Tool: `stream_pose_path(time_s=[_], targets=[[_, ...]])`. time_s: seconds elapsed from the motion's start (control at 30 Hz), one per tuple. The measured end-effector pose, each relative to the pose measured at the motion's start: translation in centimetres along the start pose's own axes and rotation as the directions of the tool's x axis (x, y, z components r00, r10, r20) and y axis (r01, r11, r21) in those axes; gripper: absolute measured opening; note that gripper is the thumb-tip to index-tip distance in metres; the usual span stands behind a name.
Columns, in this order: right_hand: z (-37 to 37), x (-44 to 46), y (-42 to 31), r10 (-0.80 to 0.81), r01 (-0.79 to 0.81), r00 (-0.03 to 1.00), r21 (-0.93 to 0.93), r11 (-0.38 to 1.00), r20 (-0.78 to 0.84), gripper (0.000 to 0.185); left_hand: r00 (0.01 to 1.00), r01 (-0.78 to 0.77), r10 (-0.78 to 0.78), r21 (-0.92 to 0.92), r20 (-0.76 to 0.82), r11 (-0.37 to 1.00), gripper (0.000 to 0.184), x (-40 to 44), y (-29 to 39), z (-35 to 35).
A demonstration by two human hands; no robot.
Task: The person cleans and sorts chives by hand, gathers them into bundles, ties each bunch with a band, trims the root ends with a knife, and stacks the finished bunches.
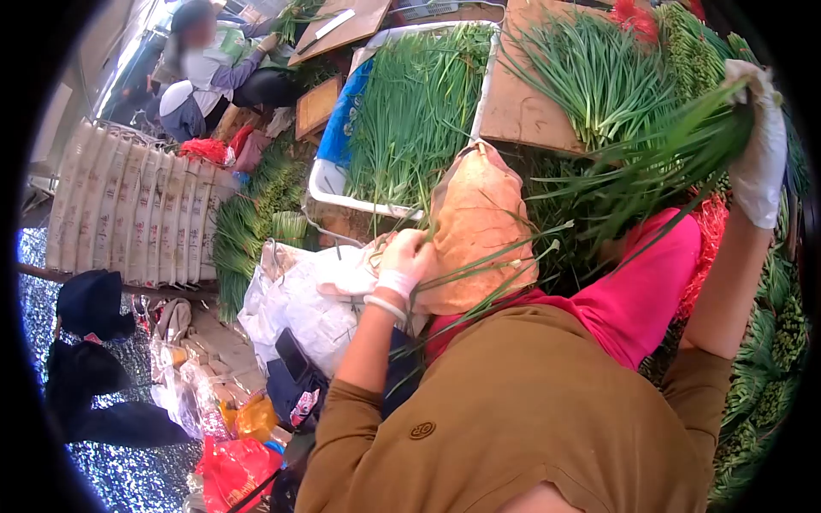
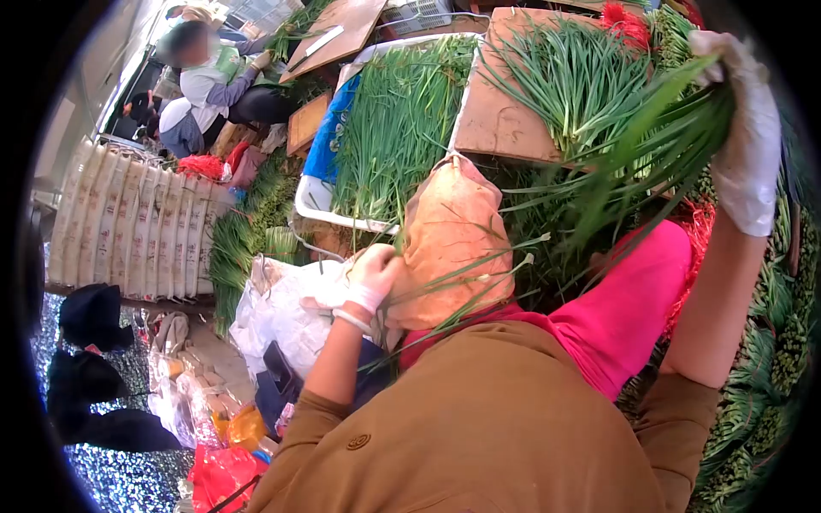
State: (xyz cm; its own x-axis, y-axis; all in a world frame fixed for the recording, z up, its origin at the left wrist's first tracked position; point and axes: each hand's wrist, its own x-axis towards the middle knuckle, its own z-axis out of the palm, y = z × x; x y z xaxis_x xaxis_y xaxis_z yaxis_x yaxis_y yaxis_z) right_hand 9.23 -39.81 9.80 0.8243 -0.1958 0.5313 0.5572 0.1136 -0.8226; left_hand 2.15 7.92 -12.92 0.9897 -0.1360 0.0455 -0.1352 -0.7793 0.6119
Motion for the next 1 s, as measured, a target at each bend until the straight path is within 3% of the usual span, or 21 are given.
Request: stream_pose_path(time_s=[0.07,0.1,0.13,0.2,0.27,0.33,0.4,0.43,0.47,0.53,0.6,0.63,0.67,0.7,0.73,0.77,0.8,0.87,0.93,1.0], targets=[[5.7,-1.8,-0.1,-0.101,0.088,0.992,-0.156,0.984,-0.074,0.032,0.98,0.132,-0.185,-0.472,-0.068,0.872,0.017,0.8,3.8,-1.4],[6.7,-2.3,0.5,-0.021,0.016,0.999,-0.153,0.988,-0.028,0.032,0.978,0.139,-0.208,-0.664,-0.026,0.734,0.017,1.2,4.6,-1.6],[7.6,-2.8,1.3,0.056,-0.053,0.998,-0.15,0.987,0.019,0.032,0.981,0.138,-0.191,-0.72,0.007,0.68,0.017,1.4,6.5,-2.1],[9.6,-4.4,3.2,0.148,-0.074,0.971,-0.347,0.935,0.189,0.026,0.988,0.13,-0.147,-0.812,0.055,0.569,0.019,2.1,11.4,-3.2],[12.3,-7.2,6.0,0.393,-0.401,0.879,-0.026,0.916,0.271,0.018,0.999,-0.006,0.036,-0.764,0.023,0.646,0.021,2.5,14.2,-2.6],[14.7,-9.1,6.6,0.473,-0.518,0.798,0.024,0.855,0.373,0.016,0.992,-0.06,0.119,-0.73,0.03,0.681,0.021,3.0,16.3,-2.0],[15.4,-10.2,7.1,0.552,-0.587,0.734,-0.04,0.808,0.396,0.018,0.982,-0.105,0.189,-0.774,0.019,0.625,0.021,3.3,17.0,-0.8],[15.3,-10.2,6.8,0.587,-0.594,0.719,-0.109,0.797,0.373,0.015,0.977,-0.146,0.213,-0.75,-0.007,0.645,0.019,3.1,17.4,-0.4],[15.2,-9.8,6.3,0.577,-0.583,0.741,-0.097,0.806,0.342,0.012,0.963,-0.083,0.246,-0.748,0.111,0.658,0.017,2.8,17.6,-0.8],[14.3,-7.9,4.8,0.465,-0.44,0.869,-0.167,0.883,0.17,0.013,0.932,-0.284,0.362,-0.571,0.025,0.771,0.016,2.1,16.7,0.1],[11.1,-5.0,4.0,0.158,-0.173,0.985,-0.31,0.935,-0.074,0.024,0.926,-0.281,0.319,-0.195,0.204,0.94,0.021,1.2,12.8,1.4],[9.2,-3.6,2.8,0.163,-0.186,0.981,-0.269,0.945,-0.106,0.028,0.928,-0.105,0.119,-0.059,0.353,0.993,0.024,0.9,11.0,1.0],[7.2,-2.3,2.0,0.167,-0.196,0.976,-0.224,0.955,-0.14,0.032,0.973,-0.084,0.112,-0.144,0.203,0.986,0.024,0.2,6.6,2.8],[5.2,-1.1,2.3,0.138,-0.155,0.986,-0.198,0.968,-0.097,0.032,0.977,0.016,0.027,-0.203,0.21,0.979,0.024,0.3,4.6,2.2],[5.1,-0.4,1.9,0.113,-0.121,0.992,-0.176,0.977,-0.053,0.033,0.95,0.245,-0.147,-0.368,0.274,0.897,0.021,0.2,5.2,0.4],[5.6,-1.2,1.7,0.114,-0.136,0.99,-0.353,0.926,-0.085,0.031,0.952,0.264,-0.144,-0.48,0.271,0.837,0.02,0.2,5.2,-0.5],[7.4,-2.1,1.4,0.255,-0.286,0.958,-0.36,0.888,-0.131,0.032,0.955,0.271,-0.136,-0.586,0.264,0.764,0.019,0.5,5.5,-0.9],[10.5,-3.7,3.0,0.348,-0.315,0.938,-0.435,0.844,-0.006,0.02,0.96,0.246,-0.079,-0.669,0.27,0.702,0.019,1.2,7.7,-1.2],[13.0,-5.8,4.8,0.522,-0.457,0.833,-0.308,0.835,0.181,0.017,0.968,0.176,0.007,-0.696,0.252,0.696,0.019,1.7,10.3,-1.7],[15.4,-7.7,6.4,0.564,-0.548,0.776,-0.139,0.824,0.284,0.021,0.968,0.061,0.122,-0.674,0.221,0.736,0.019,2.2,12.7,-1.5]])
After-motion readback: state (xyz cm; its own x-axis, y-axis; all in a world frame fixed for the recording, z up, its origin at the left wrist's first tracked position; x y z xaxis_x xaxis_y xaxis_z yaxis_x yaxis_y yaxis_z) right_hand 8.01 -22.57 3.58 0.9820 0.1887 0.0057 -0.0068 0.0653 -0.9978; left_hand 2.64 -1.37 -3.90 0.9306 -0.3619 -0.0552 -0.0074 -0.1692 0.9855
